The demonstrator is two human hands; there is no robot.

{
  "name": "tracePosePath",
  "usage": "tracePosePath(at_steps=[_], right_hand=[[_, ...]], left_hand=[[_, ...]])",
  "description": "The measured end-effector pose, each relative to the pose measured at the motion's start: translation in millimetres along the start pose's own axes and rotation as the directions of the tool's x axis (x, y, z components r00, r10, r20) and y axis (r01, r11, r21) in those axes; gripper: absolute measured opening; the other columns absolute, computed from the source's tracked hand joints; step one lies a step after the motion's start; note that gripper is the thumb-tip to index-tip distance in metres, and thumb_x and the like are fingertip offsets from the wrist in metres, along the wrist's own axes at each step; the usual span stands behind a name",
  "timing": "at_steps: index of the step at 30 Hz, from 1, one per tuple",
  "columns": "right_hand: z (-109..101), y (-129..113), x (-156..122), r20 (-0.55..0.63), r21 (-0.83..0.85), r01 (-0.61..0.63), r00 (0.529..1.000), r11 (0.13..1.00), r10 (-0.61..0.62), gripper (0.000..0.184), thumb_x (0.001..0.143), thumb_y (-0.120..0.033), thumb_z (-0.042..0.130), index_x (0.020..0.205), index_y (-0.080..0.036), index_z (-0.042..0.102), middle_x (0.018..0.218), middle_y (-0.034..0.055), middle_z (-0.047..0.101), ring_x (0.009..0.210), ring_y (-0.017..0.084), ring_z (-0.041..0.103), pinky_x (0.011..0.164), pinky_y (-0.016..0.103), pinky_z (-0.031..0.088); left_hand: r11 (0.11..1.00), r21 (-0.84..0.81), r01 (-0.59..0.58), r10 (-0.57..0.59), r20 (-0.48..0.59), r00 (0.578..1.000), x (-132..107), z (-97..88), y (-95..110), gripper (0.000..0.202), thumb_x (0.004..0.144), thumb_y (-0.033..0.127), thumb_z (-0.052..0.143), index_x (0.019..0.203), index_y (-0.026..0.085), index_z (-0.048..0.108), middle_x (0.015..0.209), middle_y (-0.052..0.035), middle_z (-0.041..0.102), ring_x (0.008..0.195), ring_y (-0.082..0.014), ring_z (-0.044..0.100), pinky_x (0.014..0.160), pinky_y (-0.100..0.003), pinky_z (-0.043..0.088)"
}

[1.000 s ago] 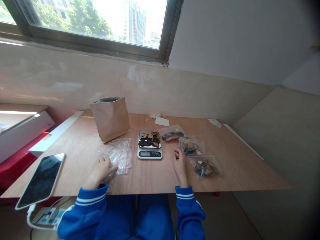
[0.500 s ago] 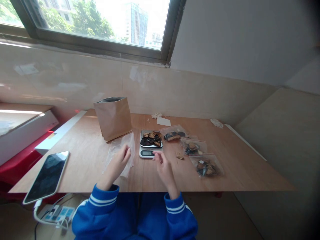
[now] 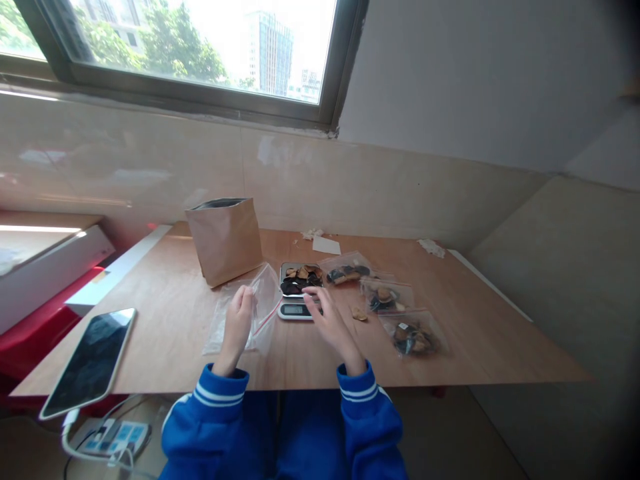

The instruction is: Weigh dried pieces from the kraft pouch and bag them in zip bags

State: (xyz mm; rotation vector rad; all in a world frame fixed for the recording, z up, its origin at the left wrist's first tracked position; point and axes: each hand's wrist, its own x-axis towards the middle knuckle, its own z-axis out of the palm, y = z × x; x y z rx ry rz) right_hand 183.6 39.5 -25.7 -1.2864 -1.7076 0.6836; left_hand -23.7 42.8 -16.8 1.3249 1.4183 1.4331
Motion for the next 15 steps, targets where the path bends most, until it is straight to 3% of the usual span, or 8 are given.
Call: tracePosePath(at_steps=[3, 6, 10, 15], right_hand=[[-1.7, 26.7, 22.0, -0.151, -0.287, 0.019, 0.986, 0.958, -0.065, 0.032, 0.092, -0.030, 0.048, 0.120, -0.019, 0.056, 0.126, 0.0145, 0.053, 0.121, 0.027, 0.047, 0.105, 0.046, 0.037], [0.8, 55.8, 35.7, -0.095, -0.440, 0.033, 0.992, 0.897, -0.083, 0.037, 0.089, -0.026, 0.051, 0.125, -0.019, 0.055, 0.132, 0.0156, 0.048, 0.122, 0.030, 0.045, 0.105, 0.049, 0.037], [7.0, 72.7, 38.9, -0.065, -0.516, 0.083, 0.989, 0.853, -0.135, 0.034, 0.088, -0.024, 0.053, 0.120, -0.019, 0.059, 0.130, 0.0147, 0.050, 0.116, 0.030, 0.048, 0.100, 0.047, 0.041], [8.1, 71.4, 37.9, -0.064, -0.495, 0.120, 0.983, 0.861, -0.174, 0.025, 0.088, -0.018, 0.049, 0.110, -0.016, 0.061, 0.115, 0.0139, 0.056, 0.108, 0.028, 0.052, 0.095, 0.045, 0.045]], left_hand=[[0.996, 0.082, 0.026, -0.020, -0.079, 0.997, 11.7, 4.5, -2.3, 0.031, 0.087, 0.043, 0.039, 0.063, 0.023, 0.035, 0.058, 0.0041, 0.039, 0.056, -0.0137, 0.040, 0.055, -0.027, 0.034], [0.990, 0.138, 0.017, 0.000, -0.122, 0.992, 24.6, 6.7, -2.3, 0.032, 0.086, 0.042, 0.040, 0.061, 0.023, 0.033, 0.056, 0.0046, 0.037, 0.056, -0.0134, 0.038, 0.054, -0.026, 0.032], [0.990, 0.131, -0.047, 0.070, -0.171, 0.983, 40.1, 18.1, -15.7, 0.035, 0.086, 0.042, 0.043, 0.059, 0.022, 0.033, 0.055, 0.0045, 0.036, 0.057, -0.0128, 0.036, 0.055, -0.025, 0.030], [0.994, -0.080, -0.080, 0.065, -0.172, 0.983, 47.2, 37.1, -47.3, 0.040, 0.084, 0.047, 0.048, 0.055, 0.022, 0.036, 0.050, 0.0056, 0.033, 0.050, -0.0110, 0.031, 0.049, -0.025, 0.026]])
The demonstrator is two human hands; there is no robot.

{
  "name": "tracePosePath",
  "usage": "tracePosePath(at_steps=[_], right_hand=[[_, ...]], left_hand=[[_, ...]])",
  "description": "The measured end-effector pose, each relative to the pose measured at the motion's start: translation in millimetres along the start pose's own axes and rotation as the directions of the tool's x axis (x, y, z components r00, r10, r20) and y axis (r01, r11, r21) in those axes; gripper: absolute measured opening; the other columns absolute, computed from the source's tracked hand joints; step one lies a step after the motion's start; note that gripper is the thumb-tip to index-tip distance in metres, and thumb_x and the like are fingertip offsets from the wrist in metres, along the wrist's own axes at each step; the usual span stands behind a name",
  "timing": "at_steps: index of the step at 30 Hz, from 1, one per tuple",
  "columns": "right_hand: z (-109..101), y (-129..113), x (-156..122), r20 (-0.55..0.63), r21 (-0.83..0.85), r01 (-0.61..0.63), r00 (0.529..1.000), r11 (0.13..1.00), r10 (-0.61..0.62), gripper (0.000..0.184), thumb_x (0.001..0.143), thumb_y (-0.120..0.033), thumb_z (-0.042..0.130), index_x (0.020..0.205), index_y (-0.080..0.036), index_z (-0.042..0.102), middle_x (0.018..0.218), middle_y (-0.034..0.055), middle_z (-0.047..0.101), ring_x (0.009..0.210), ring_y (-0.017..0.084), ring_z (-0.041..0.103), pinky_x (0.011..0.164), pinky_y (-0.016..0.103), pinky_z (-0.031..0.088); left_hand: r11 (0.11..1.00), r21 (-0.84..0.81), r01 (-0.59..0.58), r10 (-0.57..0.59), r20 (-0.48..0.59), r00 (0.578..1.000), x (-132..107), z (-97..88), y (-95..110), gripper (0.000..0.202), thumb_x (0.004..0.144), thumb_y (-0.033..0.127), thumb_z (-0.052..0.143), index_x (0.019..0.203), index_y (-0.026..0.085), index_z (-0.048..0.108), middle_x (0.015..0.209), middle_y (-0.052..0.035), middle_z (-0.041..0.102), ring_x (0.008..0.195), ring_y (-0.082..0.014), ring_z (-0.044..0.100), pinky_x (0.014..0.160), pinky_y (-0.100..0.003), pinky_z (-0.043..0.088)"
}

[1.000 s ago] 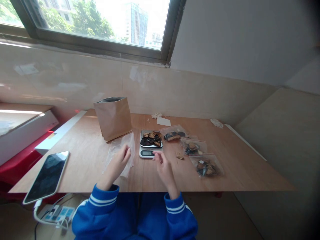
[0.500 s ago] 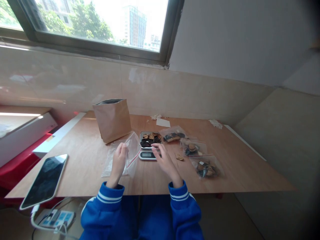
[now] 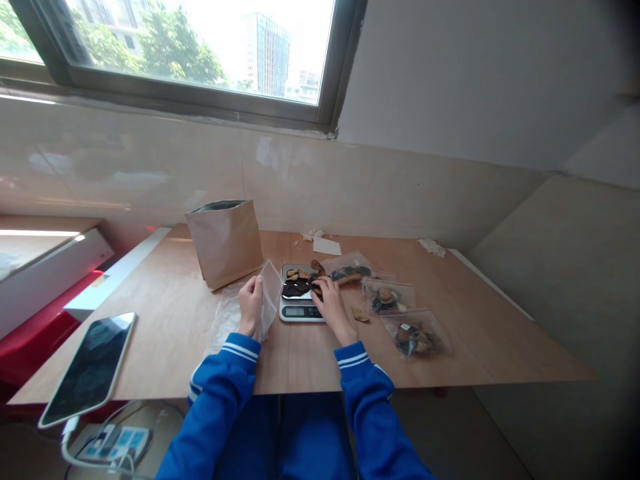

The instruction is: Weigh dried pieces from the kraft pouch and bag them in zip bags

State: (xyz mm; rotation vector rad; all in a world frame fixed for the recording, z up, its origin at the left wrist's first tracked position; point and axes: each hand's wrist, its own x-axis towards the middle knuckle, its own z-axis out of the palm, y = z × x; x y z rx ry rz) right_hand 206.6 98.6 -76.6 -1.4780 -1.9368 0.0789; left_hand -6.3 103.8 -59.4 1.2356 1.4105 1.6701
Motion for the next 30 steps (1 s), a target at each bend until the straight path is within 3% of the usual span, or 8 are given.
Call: tracePosePath(at_steps=[7, 12, 21, 30], right_hand=[[-3.7, 2.6, 0.1, -0.002, 0.142, 0.020, 1.000, 0.990, -0.020, 0.021, 0.088, -0.011, 0.044, 0.100, -0.019, 0.061, 0.103, 0.0095, 0.058, 0.100, 0.024, 0.057, 0.091, 0.039, 0.048], [0.5, 6.6, -1.3, -0.081, 0.149, -0.047, 0.995, 0.988, 0.060, 0.021, 0.087, -0.013, 0.047, 0.099, -0.018, 0.063, 0.099, 0.0098, 0.062, 0.099, 0.026, 0.056, 0.089, 0.042, 0.047], [5.5, 4.3, -1.7, -0.079, 0.187, -0.081, 0.992, 0.979, 0.097, 0.029, 0.081, -0.006, 0.041, 0.097, -0.018, 0.063, 0.097, 0.0098, 0.062, 0.097, 0.025, 0.057, 0.088, 0.040, 0.047], [-7.2, -10.2, 3.9, -0.114, 0.307, -0.166, 0.971, 0.937, 0.209, 0.025, 0.078, -0.009, 0.043, 0.087, -0.018, 0.065, 0.093, 0.0103, 0.065, 0.094, 0.025, 0.060, 0.087, 0.039, 0.048]], left_hand=[[0.985, -0.173, 0.005, -0.017, -0.065, 0.998, -5.5, 2.8, -11.2, 0.043, 0.084, 0.048, 0.052, 0.056, 0.021, 0.034, 0.050, 0.0068, 0.030, 0.047, -0.0090, 0.026, 0.046, -0.024, 0.024], [0.983, -0.183, 0.013, -0.025, -0.062, 0.998, -4.9, 3.0, -21.6, 0.044, 0.085, 0.048, 0.052, 0.055, 0.022, 0.034, 0.050, 0.0061, 0.031, 0.046, -0.0092, 0.026, 0.044, -0.024, 0.022], [0.987, -0.159, 0.017, -0.025, -0.050, 0.998, -7.5, 3.0, -26.2, 0.044, 0.085, 0.048, 0.051, 0.054, 0.022, 0.036, 0.047, 0.0057, 0.031, 0.044, -0.0105, 0.027, 0.044, -0.025, 0.023], [0.989, -0.142, -0.041, 0.032, -0.062, 0.998, -8.7, 1.7, -24.3, 0.045, 0.087, 0.049, 0.049, 0.055, 0.022, 0.033, 0.050, 0.0057, 0.029, 0.047, -0.0100, 0.027, 0.046, -0.025, 0.023]])
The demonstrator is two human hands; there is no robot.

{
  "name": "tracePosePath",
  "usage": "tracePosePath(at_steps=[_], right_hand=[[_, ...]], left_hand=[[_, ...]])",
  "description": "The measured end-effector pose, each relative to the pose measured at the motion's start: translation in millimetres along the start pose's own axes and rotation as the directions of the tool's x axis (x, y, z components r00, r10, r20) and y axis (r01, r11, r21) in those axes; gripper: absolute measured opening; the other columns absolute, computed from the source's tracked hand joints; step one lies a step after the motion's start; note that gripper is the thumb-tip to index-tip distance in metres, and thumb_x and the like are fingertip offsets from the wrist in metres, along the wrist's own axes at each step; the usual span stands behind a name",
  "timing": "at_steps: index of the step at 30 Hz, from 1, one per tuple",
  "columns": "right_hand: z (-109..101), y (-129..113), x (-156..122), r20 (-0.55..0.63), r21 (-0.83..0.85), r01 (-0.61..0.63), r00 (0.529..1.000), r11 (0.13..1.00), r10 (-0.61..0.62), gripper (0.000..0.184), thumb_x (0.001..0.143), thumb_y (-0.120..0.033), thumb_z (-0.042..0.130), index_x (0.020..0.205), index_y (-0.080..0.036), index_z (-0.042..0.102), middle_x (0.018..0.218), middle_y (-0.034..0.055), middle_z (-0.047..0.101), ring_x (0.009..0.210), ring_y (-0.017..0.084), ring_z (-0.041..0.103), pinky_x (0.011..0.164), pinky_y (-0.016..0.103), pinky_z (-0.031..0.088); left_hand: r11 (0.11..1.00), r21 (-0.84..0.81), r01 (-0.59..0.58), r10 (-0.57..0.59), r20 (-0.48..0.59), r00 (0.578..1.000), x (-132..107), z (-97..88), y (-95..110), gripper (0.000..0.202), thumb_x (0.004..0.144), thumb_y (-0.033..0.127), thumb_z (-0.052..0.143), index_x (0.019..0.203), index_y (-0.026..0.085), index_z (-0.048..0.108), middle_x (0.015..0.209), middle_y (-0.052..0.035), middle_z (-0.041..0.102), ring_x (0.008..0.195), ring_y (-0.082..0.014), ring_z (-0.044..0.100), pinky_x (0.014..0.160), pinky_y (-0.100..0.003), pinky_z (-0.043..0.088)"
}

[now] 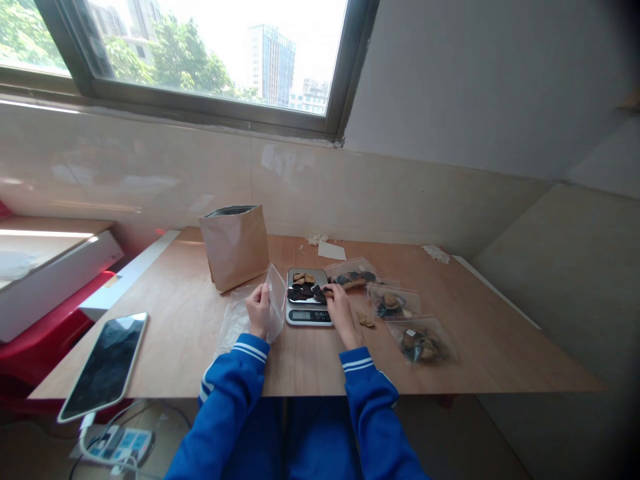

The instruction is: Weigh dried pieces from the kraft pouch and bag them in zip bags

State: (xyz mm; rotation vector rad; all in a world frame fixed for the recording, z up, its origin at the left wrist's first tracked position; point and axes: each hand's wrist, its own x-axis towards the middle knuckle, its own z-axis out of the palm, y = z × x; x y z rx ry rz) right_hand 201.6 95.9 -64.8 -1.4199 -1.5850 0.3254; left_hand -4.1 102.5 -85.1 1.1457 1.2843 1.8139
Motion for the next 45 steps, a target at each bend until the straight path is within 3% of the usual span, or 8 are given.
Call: tracePosePath(at_steps=[4, 8, 12, 16, 24, 30, 36, 45], right_hand=[[3.1, -40.1, 4.2, 0.002, 0.221, -0.070, 0.997, 0.973, 0.071, 0.016, 0.083, -0.023, 0.052, 0.089, -0.018, 0.066, 0.095, 0.0088, 0.069, 0.091, 0.023, 0.064, 0.086, 0.036, 0.049], [17.1, -88.3, 7.2, 0.220, 0.453, -0.154, 0.974, 0.878, 0.057, 0.019, 0.085, -0.031, 0.058, 0.094, -0.018, 0.068, 0.096, 0.0066, 0.072, 0.089, 0.020, 0.067, 0.079, 0.029, 0.051], [28.7, -108.2, 10.9, 0.320, 0.072, -0.098, 0.945, 0.993, 0.070, 0.013, 0.087, -0.022, 0.056, 0.083, -0.016, 0.067, 0.085, 0.0072, 0.071, 0.083, 0.019, 0.066, 0.076, 0.028, 0.048], [38.7, -102.8, 12.5, 0.293, -0.261, 0.038, 0.955, 0.965, 0.042, 0.015, 0.086, -0.011, 0.052, 0.079, -0.018, 0.063, 0.084, 0.0099, 0.069, 0.084, 0.021, 0.065, 0.075, 0.028, 0.046], [35.6, -119.4, 15.7, 0.364, 0.046, 0.133, 0.921, 0.990, -0.140, 0.016, 0.085, -0.021, 0.058, 0.100, -0.020, 0.065, 0.095, 0.0060, 0.069, 0.090, 0.019, 0.063, 0.082, 0.030, 0.047], [0.5, -48.8, 32.0, -0.006, 0.008, 0.104, 0.995, 0.994, -0.104, 0.038, 0.078, -0.002, 0.036, 0.096, -0.017, 0.066, 0.100, 0.0084, 0.064, 0.098, 0.020, 0.059, 0.091, 0.033, 0.045], [-10.8, 48.1, 28.0, 0.243, -0.161, 0.110, 0.968, 0.981, -0.069, 0.062, 0.061, 0.006, 0.038, 0.110, -0.019, 0.065, 0.127, 0.0104, 0.058, 0.123, 0.024, 0.050, 0.105, 0.044, 0.036], [-15.3, 62.8, 31.5, 0.164, -0.070, 0.177, 0.973, 0.982, -0.164, 0.035, 0.071, -0.009, 0.050, 0.102, -0.018, 0.065, 0.110, 0.0104, 0.066, 0.106, 0.024, 0.059, 0.097, 0.042, 0.044]], left_hand=[[1.000, 0.000, -0.014, 0.014, 0.011, 1.000, -0.5, 1.5, 2.1, 0.046, 0.086, 0.050, 0.050, 0.055, 0.021, 0.034, 0.050, 0.0058, 0.030, 0.047, -0.0096, 0.028, 0.046, -0.025, 0.024], [0.999, 0.004, -0.038, 0.038, 0.042, 0.998, -2.5, 2.8, 6.6, 0.045, 0.086, 0.052, 0.050, 0.055, 0.020, 0.039, 0.051, 0.0049, 0.034, 0.049, -0.0098, 0.031, 0.048, -0.025, 0.026], [0.997, 0.011, -0.081, 0.080, 0.068, 0.994, -5.0, 1.0, 10.3, 0.045, 0.085, 0.053, 0.051, 0.056, 0.019, 0.043, 0.052, 0.0042, 0.037, 0.051, -0.0103, 0.034, 0.050, -0.025, 0.028], [0.995, 0.013, -0.101, 0.100, 0.030, 0.995, -6.9, -0.7, 9.7, 0.046, 0.087, 0.053, 0.048, 0.056, 0.020, 0.039, 0.051, 0.0049, 0.034, 0.050, -0.0103, 0.032, 0.051, -0.025, 0.027], [0.995, -0.002, -0.101, 0.100, -0.082, 0.992, -8.4, -1.0, 8.5, 0.044, 0.088, 0.053, 0.046, 0.059, 0.020, 0.040, 0.053, 0.0048, 0.036, 0.051, -0.0104, 0.032, 0.050, -0.024, 0.028], [0.997, -0.038, -0.070, 0.062, -0.175, 0.983, -4.6, -1.5, 7.3, 0.044, 0.089, 0.053, 0.044, 0.059, 0.021, 0.036, 0.051, 0.0060, 0.033, 0.047, -0.0096, 0.031, 0.047, -0.023, 0.027], [0.996, -0.077, -0.049, 0.034, -0.182, 0.983, -3.8, -1.0, 4.1, 0.043, 0.090, 0.051, 0.044, 0.060, 0.021, 0.037, 0.051, 0.0064, 0.034, 0.046, -0.0089, 0.032, 0.045, -0.022, 0.028], [0.995, -0.083, -0.058, 0.043, -0.173, 0.984, -4.1, -1.6, 5.1, 0.043, 0.089, 0.049, 0.045, 0.059, 0.020, 0.038, 0.051, 0.0063, 0.034, 0.046, -0.0084, 0.031, 0.044, -0.021, 0.027]])
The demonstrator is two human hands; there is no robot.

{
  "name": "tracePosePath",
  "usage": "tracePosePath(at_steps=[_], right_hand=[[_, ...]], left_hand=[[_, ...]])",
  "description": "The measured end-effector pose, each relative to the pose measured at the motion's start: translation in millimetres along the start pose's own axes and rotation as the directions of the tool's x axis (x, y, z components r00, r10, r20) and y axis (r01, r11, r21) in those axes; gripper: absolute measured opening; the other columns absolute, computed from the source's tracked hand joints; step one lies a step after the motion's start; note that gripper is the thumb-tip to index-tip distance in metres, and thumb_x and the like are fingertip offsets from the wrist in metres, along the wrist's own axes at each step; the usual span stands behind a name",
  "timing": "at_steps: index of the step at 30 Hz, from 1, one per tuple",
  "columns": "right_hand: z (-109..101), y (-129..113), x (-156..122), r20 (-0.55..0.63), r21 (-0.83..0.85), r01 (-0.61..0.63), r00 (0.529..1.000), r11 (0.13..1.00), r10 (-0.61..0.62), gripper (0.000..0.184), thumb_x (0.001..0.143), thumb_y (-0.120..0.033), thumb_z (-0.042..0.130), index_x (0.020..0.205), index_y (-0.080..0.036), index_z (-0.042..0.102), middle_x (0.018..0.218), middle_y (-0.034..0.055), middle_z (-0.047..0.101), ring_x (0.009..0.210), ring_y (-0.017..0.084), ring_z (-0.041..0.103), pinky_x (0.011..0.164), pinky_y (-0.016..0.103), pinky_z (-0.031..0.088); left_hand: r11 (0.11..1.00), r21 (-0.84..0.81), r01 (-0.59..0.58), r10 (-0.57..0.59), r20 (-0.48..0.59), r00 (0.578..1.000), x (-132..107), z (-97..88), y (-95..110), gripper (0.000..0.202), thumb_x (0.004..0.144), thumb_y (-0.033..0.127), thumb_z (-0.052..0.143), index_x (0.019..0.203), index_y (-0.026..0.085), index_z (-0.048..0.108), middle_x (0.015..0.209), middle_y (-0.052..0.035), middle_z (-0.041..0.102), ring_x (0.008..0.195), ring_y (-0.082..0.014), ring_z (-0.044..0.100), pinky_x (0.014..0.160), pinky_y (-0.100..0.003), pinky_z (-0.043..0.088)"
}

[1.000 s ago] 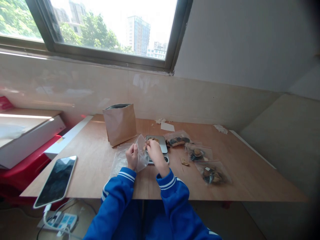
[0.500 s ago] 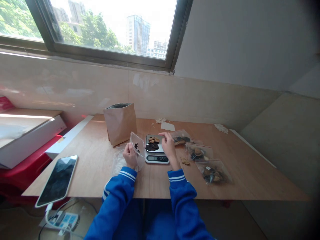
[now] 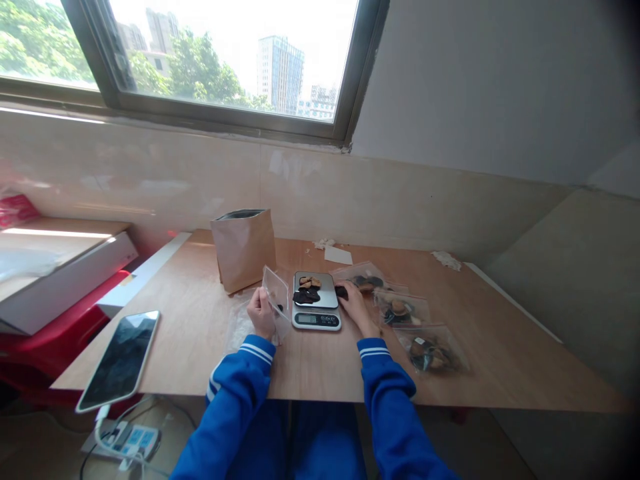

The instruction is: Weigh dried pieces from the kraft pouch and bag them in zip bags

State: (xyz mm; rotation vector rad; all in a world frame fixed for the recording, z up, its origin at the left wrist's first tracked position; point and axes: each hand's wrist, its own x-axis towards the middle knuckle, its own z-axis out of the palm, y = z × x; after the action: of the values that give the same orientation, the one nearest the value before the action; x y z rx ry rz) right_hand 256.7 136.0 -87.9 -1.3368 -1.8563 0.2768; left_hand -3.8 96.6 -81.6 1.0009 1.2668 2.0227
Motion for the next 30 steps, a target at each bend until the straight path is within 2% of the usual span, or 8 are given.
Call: tracePosePath(at_steps=[5, 9, 11, 13, 16, 25, 28, 30], right_hand=[[-8.9, -12.7, 2.7, -0.114, 0.019, -0.141, 0.983, 0.990, 0.143, 0.018, 0.079, -0.027, 0.057, 0.090, -0.017, 0.066, 0.096, 0.0116, 0.070, 0.090, 0.026, 0.064, 0.084, 0.043, 0.049], [-15.3, -74.1, 11.8, -0.190, 0.243, -0.136, 0.964, 0.961, 0.184, 0.027, 0.081, -0.040, 0.062, 0.095, -0.017, 0.067, 0.096, 0.0101, 0.071, 0.088, 0.022, 0.064, 0.079, 0.035, 0.051], [-16.4, -116.5, 17.9, -0.121, 0.391, -0.083, 0.983, 0.917, 0.140, 0.030, 0.085, -0.044, 0.060, 0.099, -0.018, 0.067, 0.097, 0.0081, 0.070, 0.086, 0.019, 0.064, 0.077, 0.031, 0.051], [-15.4, -154.6, 23.2, 0.045, 0.473, -0.041, 0.999, 0.880, 0.023, 0.030, 0.085, -0.045, 0.060, 0.098, -0.019, 0.067, 0.096, 0.0060, 0.070, 0.083, 0.017, 0.064, 0.074, 0.027, 0.050], [-8.2, -188.1, 28.3, 0.199, 0.474, 0.003, 0.974, 0.880, -0.110, 0.023, 0.086, -0.041, 0.060, 0.094, -0.020, 0.067, 0.090, 0.0021, 0.070, 0.080, 0.014, 0.064, 0.071, 0.024, 0.049], [23.7, -188.2, 21.8, 0.381, 0.074, 0.198, 0.900, 0.977, -0.212, 0.020, 0.089, -0.028, 0.061, 0.071, -0.020, 0.067, 0.072, 0.0039, 0.067, 0.074, 0.018, 0.061, 0.069, 0.027, 0.044], [16.6, -186.7, 17.5, 0.400, 0.112, 0.204, 0.887, 0.973, -0.232, 0.034, 0.094, -0.034, 0.054, 0.065, -0.020, 0.066, 0.066, 0.0039, 0.065, 0.072, 0.018, 0.061, 0.071, 0.028, 0.044], [10.2, -179.3, 18.2, 0.296, 0.225, 0.178, 0.924, 0.958, -0.241, 0.036, 0.098, -0.037, 0.043, 0.080, -0.021, 0.070, 0.079, 0.0043, 0.069, 0.079, 0.017, 0.063, 0.076, 0.028, 0.046]], left_hand=[[1.000, 0.008, -0.002, 0.002, 0.014, 1.000, 0.5, -0.3, -2.8, 0.043, 0.090, 0.049, 0.046, 0.059, 0.020, 0.036, 0.052, 0.0066, 0.033, 0.047, -0.0084, 0.030, 0.046, -0.021, 0.027], [1.000, 0.020, -0.005, 0.004, 0.035, 0.999, -0.1, 0.2, -3.6, 0.043, 0.089, 0.049, 0.047, 0.058, 0.021, 0.037, 0.053, 0.0059, 0.034, 0.048, -0.0091, 0.030, 0.046, -0.022, 0.027], [1.000, 0.028, -0.008, 0.007, 0.049, 0.999, -0.7, 0.0, -2.8, 0.043, 0.088, 0.049, 0.047, 0.058, 0.021, 0.036, 0.053, 0.0055, 0.034, 0.049, -0.0095, 0.031, 0.046, -0.022, 0.027], [0.999, 0.037, -0.016, 0.014, 0.062, 0.998, -1.1, -0.5, -1.2, 0.043, 0.088, 0.048, 0.047, 0.057, 0.021, 0.036, 0.053, 0.0050, 0.035, 0.050, -0.0099, 0.031, 0.048, -0.023, 0.028], [0.998, 0.048, -0.031, 0.028, 0.065, 0.997, -1.5, -1.4, 1.2, 0.042, 0.089, 0.048, 0.047, 0.058, 0.021, 0.038, 0.054, 0.0046, 0.036, 0.052, -0.0104, 0.033, 0.050, -0.023, 0.030], [0.998, 0.057, -0.039, 0.037, 0.049, 0.998, 0.1, -2.5, 1.3, 0.043, 0.089, 0.051, 0.045, 0.059, 0.021, 0.038, 0.054, 0.0050, 0.034, 0.053, -0.0110, 0.033, 0.052, -0.024, 0.030], [0.998, 0.060, -0.031, 0.029, 0.031, 0.999, 0.2, -2.5, 2.3, 0.043, 0.089, 0.052, 0.044, 0.059, 0.021, 0.037, 0.055, 0.0051, 0.034, 0.053, -0.0110, 0.031, 0.051, -0.024, 0.029], [0.998, 0.062, -0.026, 0.024, 0.031, 0.999, 0.0, -2.0, 3.0, 0.043, 0.089, 0.052, 0.044, 0.060, 0.021, 0.038, 0.055, 0.0049, 0.035, 0.053, -0.0110, 0.032, 0.051, -0.024, 0.029]])
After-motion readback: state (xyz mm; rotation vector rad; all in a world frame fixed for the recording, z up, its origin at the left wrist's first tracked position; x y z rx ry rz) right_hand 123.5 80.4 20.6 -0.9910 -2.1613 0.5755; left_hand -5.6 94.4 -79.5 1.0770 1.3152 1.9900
